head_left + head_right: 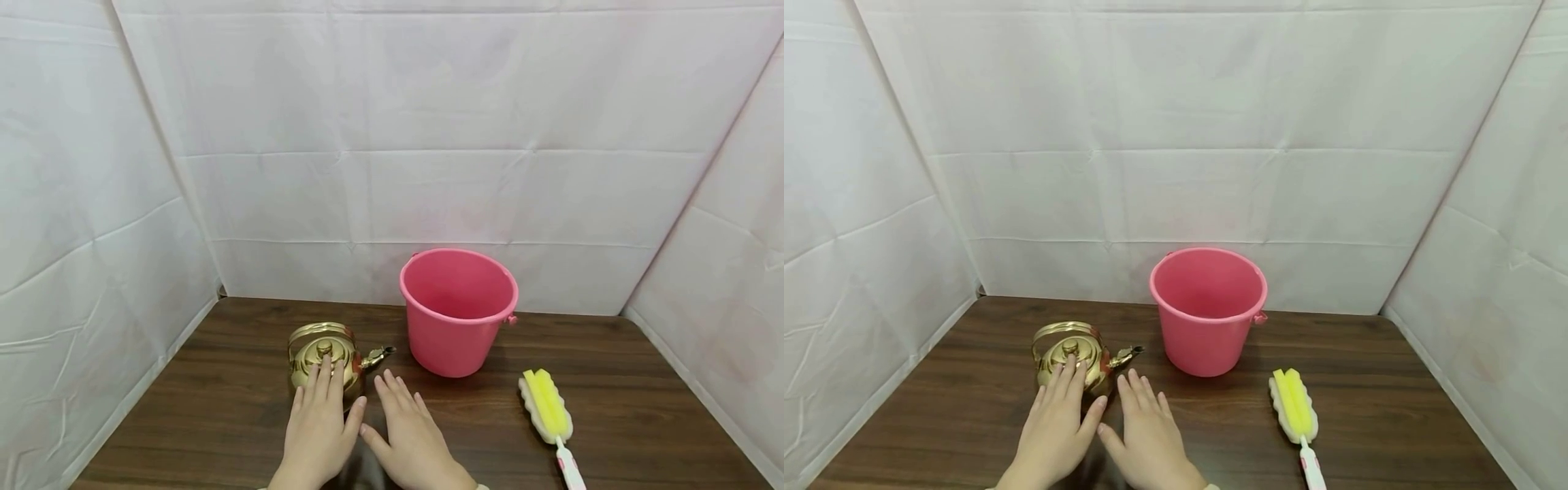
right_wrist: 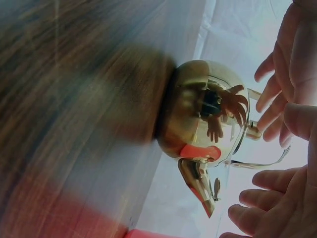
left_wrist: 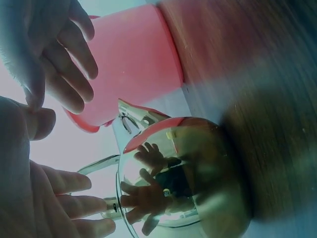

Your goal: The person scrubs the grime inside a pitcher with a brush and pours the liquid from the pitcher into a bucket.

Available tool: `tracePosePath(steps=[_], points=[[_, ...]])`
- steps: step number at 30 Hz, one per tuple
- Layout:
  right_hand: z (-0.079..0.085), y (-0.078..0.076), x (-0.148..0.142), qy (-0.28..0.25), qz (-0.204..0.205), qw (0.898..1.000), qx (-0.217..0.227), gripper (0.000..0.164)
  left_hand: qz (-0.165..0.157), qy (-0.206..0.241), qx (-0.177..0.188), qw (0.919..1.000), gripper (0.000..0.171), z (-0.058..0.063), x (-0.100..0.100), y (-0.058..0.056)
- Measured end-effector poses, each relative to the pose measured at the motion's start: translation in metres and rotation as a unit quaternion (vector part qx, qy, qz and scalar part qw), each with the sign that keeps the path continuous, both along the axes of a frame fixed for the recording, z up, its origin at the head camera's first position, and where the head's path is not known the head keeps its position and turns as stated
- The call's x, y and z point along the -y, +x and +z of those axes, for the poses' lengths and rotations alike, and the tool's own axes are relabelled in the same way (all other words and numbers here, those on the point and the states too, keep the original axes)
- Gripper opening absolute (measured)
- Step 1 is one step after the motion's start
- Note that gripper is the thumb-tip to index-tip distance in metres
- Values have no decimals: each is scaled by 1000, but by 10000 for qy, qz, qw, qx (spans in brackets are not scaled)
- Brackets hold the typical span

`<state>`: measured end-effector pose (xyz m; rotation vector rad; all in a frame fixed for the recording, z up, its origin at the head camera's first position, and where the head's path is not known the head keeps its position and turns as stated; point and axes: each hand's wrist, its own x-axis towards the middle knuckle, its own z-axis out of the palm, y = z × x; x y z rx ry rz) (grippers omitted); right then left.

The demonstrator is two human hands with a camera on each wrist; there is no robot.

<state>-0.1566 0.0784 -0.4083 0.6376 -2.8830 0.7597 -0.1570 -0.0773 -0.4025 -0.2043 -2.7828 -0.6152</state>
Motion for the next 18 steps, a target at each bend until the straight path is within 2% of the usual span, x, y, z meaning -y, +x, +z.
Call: tracePosePath(steps=[13, 18], points=[[3, 2, 8, 67, 53, 9998, 153, 69, 106, 128, 212, 9996, 66, 1, 5, 5], [6, 0, 9, 146, 94, 9998, -19, 67, 157, 122, 132, 9997, 67, 2, 7, 2]])
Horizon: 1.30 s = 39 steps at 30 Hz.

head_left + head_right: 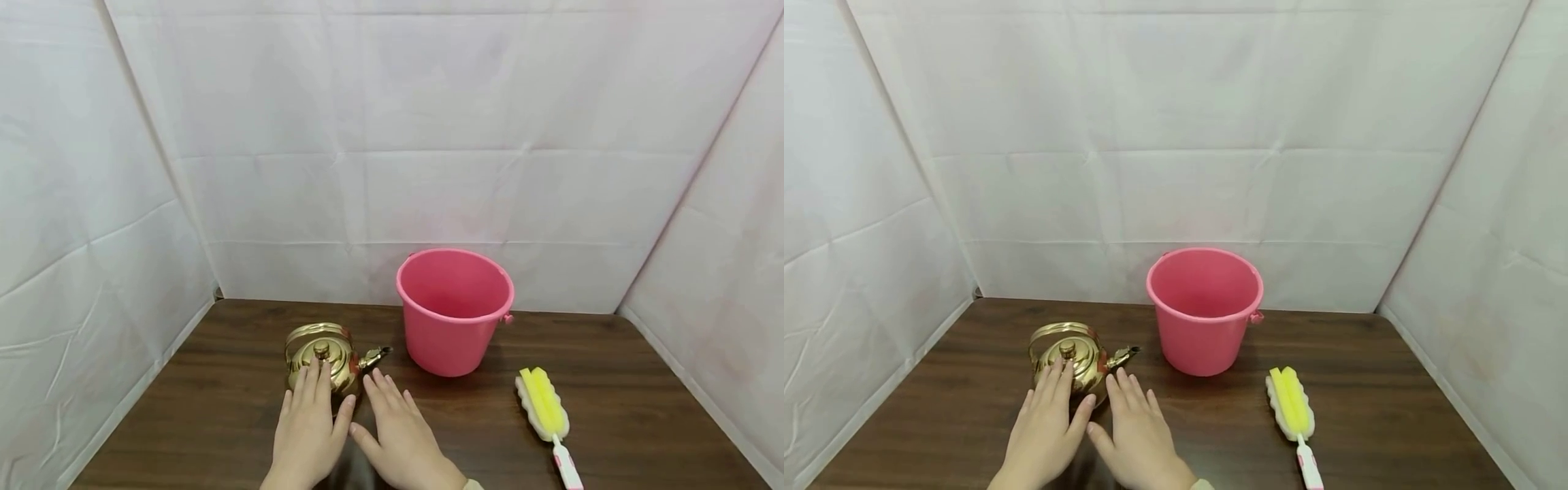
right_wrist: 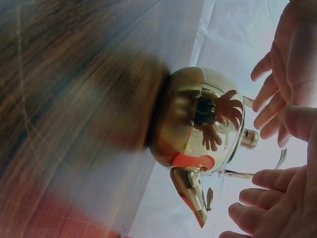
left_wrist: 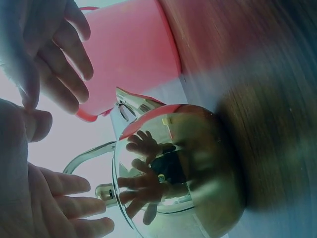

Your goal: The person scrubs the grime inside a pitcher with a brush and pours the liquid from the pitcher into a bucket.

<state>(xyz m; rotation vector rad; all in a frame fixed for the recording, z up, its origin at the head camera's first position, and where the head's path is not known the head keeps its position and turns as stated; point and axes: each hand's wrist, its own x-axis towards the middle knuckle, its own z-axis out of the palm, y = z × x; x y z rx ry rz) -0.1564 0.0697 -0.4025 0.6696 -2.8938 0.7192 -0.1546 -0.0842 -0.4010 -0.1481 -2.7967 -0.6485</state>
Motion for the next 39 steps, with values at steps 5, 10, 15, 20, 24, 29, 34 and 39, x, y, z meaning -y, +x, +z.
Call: tracePosePath(steps=[5, 10, 15, 20, 24, 29, 34, 39], points=[[0, -2, 2, 14, 10, 9998, -185, 63, 9, 7, -45, 10000, 69, 0, 4, -2], [-1, 0, 4, -87, 56, 9999, -19, 62, 69, 19, -19, 10000, 69, 0, 9, 0], [0, 0, 5, -106, 125, 9998, -57, 65, 170, 47, -61, 9998, 69, 2, 14, 0], [0, 1, 5, -96, 165, 9998, -1, 67, 231, 88, 8, 9997, 69, 2, 19, 1], [-1, 1, 5, -72, 189, 9998, -14, 68, 244, 120, 53, 9996, 69, 2, 23, 1], [-1, 0, 7, -38, 245, 9997, -61, 68, 272, 110, 147, 9995, 70, 5, 28, 0], [-3, -2, 8, 11, 304, 9995, 70, 70, 323, 107, 299, 9990, 69, 8, 33, 2], [-3, -3, 8, 64, 294, 9995, 63, 71, 379, 158, 409, 9983, 69, 8, 34, 1]])
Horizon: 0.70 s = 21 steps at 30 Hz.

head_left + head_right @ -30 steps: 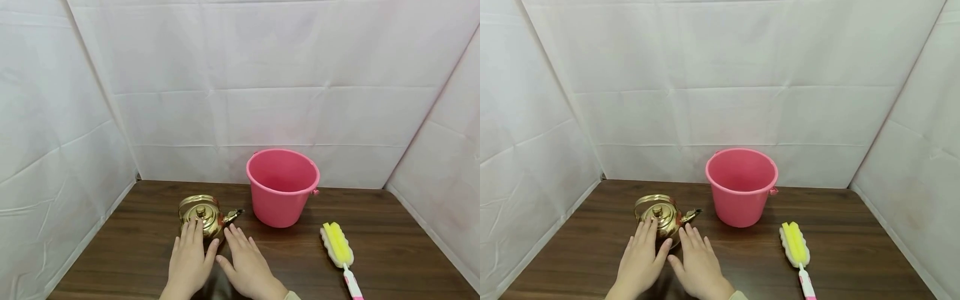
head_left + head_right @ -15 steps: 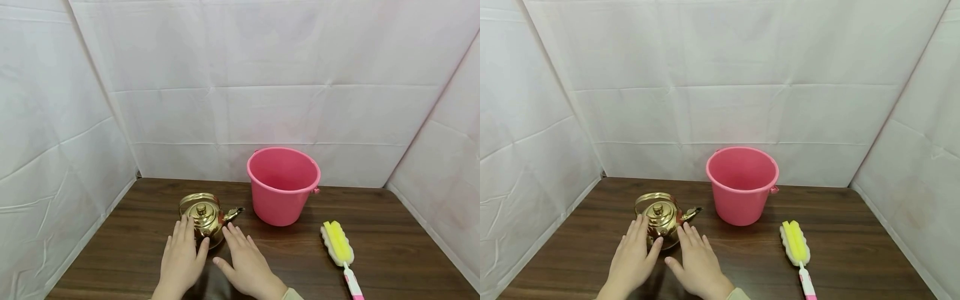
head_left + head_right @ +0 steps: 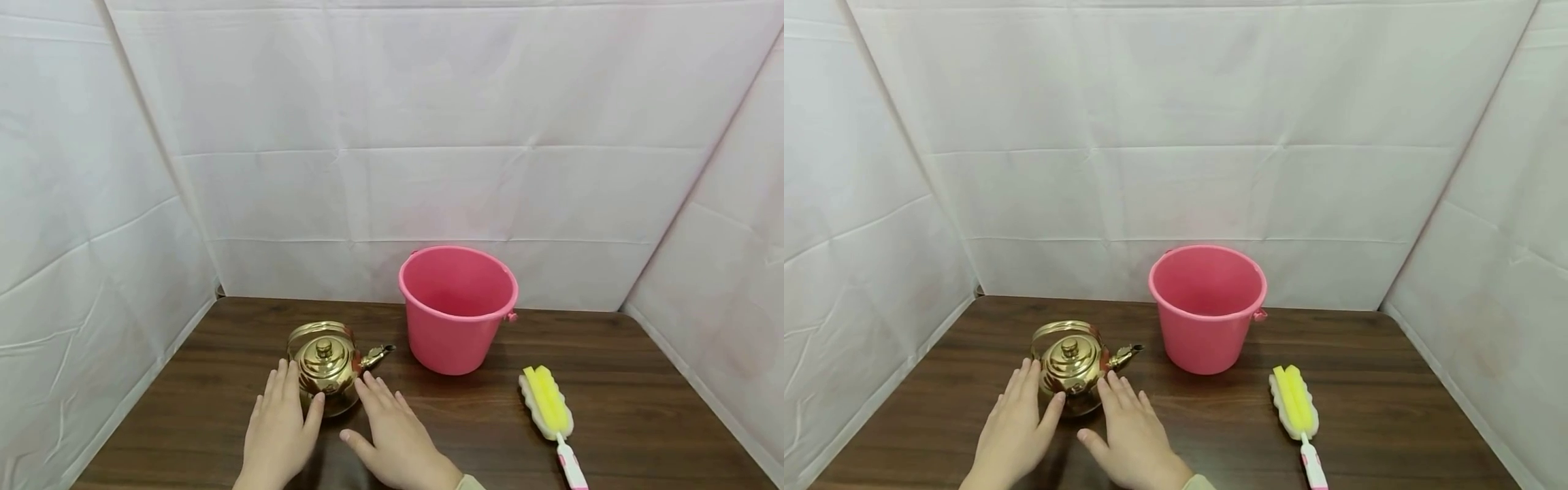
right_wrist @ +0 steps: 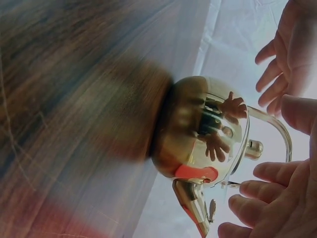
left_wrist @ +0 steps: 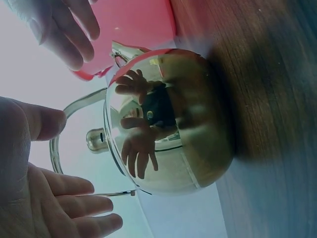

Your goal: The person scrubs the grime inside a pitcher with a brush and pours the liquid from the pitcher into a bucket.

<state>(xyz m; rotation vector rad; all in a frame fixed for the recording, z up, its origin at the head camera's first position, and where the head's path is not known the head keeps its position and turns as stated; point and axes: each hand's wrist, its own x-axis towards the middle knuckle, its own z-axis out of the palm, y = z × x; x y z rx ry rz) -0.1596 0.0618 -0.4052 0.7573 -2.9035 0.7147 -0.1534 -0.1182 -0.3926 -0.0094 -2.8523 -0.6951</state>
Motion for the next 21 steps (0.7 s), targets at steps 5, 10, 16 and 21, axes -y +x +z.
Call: tracePosePath(steps=[5, 10, 16, 21], points=[[1, 0, 2, 50, 24, 10000, -37, 70, 43, 23, 41, 10000, 71, 0, 2, 0], [4, -3, 3, 78, 69, 9999, -117, 70, 86, 99, 86, 9999, 75, 1, 5, -2], [5, -5, 5, 72, 91, 9995, -290, 70, 108, 189, 77, 9997, 76, 2, 6, -3], [7, -7, 9, 35, 127, 9991, -402, 70, 127, 235, -26, 9996, 77, 0, 7, -4]])
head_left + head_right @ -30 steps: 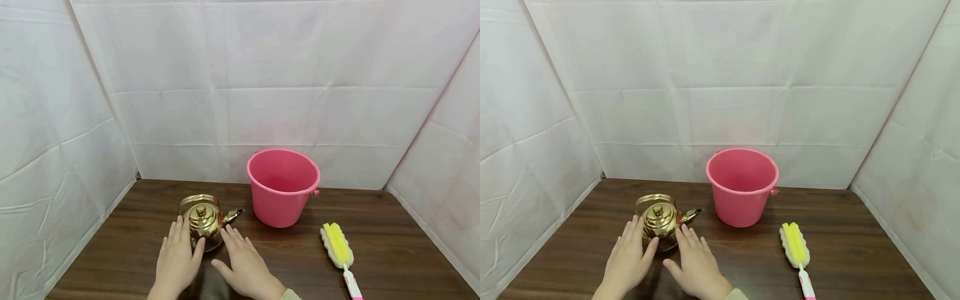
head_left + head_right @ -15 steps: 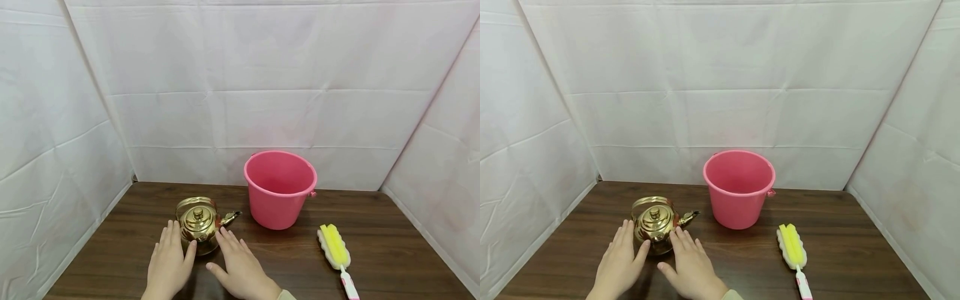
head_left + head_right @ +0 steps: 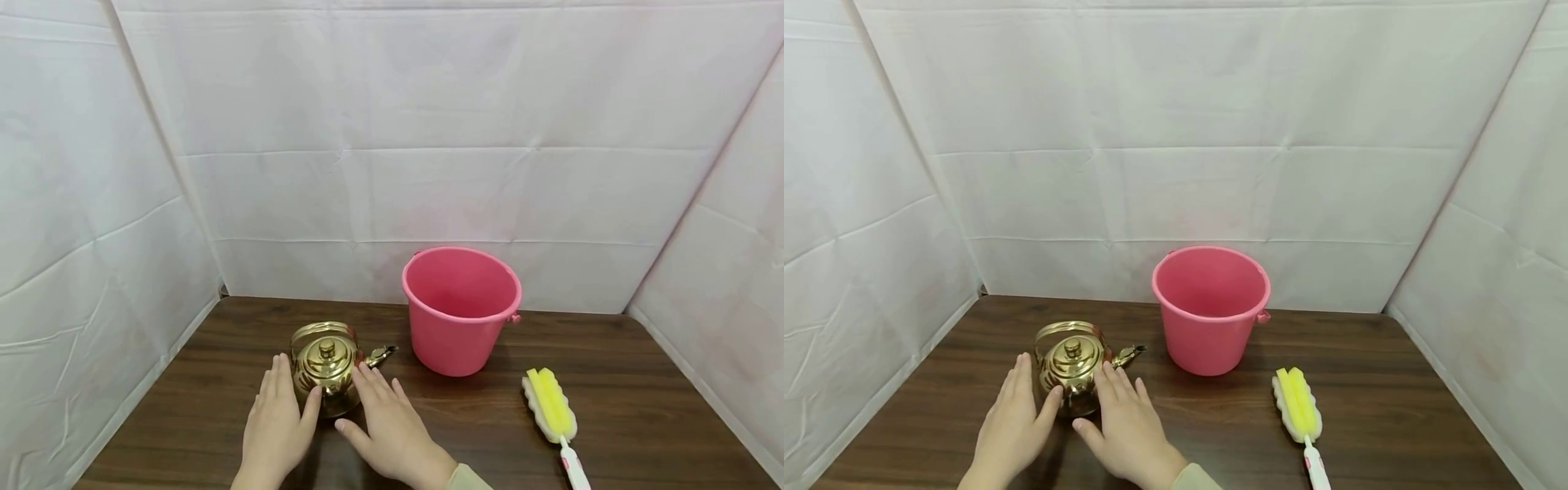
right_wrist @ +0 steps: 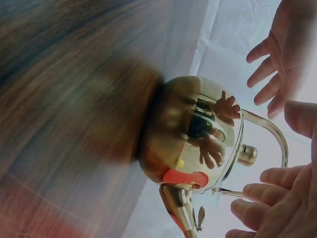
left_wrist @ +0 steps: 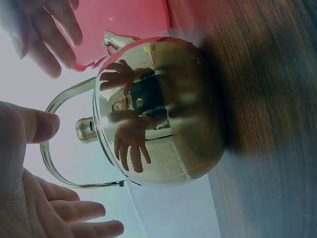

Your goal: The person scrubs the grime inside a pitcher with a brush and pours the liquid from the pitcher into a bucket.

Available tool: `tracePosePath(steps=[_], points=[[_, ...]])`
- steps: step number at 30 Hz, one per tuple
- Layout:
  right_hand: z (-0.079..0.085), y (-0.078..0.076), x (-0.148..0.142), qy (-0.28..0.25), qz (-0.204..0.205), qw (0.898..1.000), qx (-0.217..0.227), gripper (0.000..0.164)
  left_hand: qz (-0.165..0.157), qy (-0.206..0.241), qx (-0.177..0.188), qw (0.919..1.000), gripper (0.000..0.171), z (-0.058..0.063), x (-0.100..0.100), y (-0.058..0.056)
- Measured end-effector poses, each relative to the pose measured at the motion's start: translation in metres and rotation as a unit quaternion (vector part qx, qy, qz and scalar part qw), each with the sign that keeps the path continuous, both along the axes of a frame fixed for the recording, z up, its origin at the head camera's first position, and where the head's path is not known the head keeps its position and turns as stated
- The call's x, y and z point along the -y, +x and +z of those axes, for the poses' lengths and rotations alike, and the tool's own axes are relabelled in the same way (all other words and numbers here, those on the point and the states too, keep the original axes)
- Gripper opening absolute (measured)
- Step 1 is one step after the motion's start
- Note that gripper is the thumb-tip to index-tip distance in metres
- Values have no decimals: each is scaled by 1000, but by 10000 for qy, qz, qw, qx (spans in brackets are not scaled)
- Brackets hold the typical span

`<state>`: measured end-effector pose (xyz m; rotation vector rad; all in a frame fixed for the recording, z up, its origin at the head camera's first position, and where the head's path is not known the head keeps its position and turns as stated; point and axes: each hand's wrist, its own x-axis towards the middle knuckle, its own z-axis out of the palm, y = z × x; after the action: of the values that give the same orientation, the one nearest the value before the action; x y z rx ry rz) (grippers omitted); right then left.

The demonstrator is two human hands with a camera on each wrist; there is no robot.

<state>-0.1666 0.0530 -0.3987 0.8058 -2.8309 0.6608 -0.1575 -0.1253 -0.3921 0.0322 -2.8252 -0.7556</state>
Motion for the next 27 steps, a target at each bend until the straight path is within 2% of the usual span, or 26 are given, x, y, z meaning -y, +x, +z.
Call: tracePosePath(steps=[8, 13, 22, 27], points=[[1, -2, 3, -66, 43, 10000, -3, 68, -25, 269, -85, 9996, 78, -3, 2, -2], [2, -6, 5, -155, 40, 9999, -42, 71, -86, 639, -270, 9976, 78, -2, 6, -6], [4, -10, 7, -314, -21, 9995, -37, 76, -430, 1630, -106, 9856, 75, -1, 11, -16], [5, -12, 8, -367, -84, 9993, -9, 74, -590, 1844, -99, 9810, 66, -1, 13, -21]])
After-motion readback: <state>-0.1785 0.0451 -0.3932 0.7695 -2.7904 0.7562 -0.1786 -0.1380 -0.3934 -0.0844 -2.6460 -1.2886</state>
